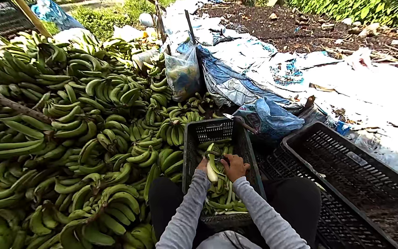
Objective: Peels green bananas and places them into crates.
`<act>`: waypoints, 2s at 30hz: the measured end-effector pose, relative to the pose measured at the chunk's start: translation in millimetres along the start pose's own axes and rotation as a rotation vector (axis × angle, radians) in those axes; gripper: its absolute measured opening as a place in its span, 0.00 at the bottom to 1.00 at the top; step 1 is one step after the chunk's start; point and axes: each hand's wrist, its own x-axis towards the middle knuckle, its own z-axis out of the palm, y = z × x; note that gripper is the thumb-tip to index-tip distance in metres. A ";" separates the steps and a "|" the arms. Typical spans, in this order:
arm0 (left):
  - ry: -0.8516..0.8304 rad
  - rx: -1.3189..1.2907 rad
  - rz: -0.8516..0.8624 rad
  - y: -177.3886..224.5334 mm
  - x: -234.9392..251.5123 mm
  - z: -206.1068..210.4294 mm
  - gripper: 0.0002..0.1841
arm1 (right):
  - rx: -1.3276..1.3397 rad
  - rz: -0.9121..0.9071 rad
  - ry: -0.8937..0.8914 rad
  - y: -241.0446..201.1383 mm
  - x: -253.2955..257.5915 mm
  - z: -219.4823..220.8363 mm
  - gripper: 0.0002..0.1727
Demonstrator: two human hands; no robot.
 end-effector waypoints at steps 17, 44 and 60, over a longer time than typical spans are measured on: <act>-0.156 -0.026 -0.144 16.1 -0.1 6.5 0.34 | 0.049 -0.067 0.277 -16.6 51.9 -32.3 0.23; 0.788 -0.244 0.258 36.3 35.8 12.4 0.28 | 0.111 -0.182 0.243 -5.4 -29.9 20.2 0.24; 0.232 0.751 -0.155 46.5 22.0 -17.0 0.23 | 0.134 -0.391 0.221 10.4 -26.7 33.4 0.26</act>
